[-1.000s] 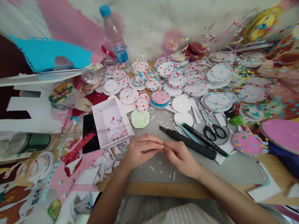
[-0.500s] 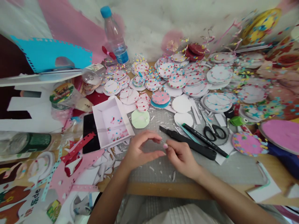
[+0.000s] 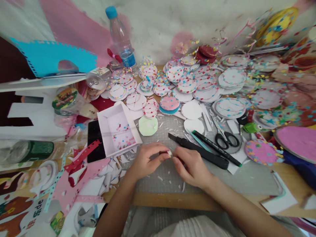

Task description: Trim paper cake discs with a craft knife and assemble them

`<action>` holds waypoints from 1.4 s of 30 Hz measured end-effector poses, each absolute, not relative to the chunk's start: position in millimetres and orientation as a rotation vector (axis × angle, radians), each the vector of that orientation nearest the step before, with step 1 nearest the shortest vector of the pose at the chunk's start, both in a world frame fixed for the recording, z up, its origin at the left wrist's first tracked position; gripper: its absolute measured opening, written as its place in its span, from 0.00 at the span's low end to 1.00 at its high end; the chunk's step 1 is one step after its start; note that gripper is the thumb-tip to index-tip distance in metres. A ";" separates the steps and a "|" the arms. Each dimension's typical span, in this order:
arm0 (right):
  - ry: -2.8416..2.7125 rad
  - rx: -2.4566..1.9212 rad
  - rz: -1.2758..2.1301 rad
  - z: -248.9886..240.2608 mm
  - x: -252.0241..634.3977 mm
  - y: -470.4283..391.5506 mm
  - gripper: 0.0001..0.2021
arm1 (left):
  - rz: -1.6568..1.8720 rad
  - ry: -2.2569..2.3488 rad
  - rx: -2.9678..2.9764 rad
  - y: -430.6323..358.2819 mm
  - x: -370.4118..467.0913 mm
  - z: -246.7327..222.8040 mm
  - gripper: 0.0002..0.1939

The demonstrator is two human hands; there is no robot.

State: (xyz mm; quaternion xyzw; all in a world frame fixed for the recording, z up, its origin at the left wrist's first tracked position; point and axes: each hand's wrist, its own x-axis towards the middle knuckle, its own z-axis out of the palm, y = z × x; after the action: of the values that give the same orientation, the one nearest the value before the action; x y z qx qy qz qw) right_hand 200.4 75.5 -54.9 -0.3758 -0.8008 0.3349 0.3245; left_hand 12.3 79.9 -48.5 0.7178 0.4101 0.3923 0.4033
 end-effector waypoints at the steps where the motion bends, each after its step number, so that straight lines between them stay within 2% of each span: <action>1: -2.107 -0.995 0.869 -54.9 200.5 75.6 0.11 | 0.991 1.030 1.835 79.7 12.1 -48.5 0.07; 20: -2.195 -1.016 1.007 -61.4 197.9 76.8 0.11 | 0.888 1.161 2.536 77.4 15.2 -54.5 0.03; 26: -2.170 -1.008 1.038 -63.7 196.8 74.1 0.09 | 0.895 1.137 2.551 76.5 15.9 -55.1 0.05; 34: -2.039 -1.023 1.074 -60.4 193.1 68.4 0.12 | 0.941 1.104 2.547 74.7 19.5 -54.7 0.05; 42: -1.934 -0.989 1.109 -56.6 192.9 66.5 0.12 | 1.025 1.009 2.307 71.6 21.2 -50.5 0.08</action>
State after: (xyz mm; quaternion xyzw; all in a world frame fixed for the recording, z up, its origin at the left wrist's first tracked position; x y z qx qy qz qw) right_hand 192.9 66.5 -56.6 -0.3808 -0.7446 0.4270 0.3439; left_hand 21.2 71.6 -50.5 0.8297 0.3628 0.3686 0.2102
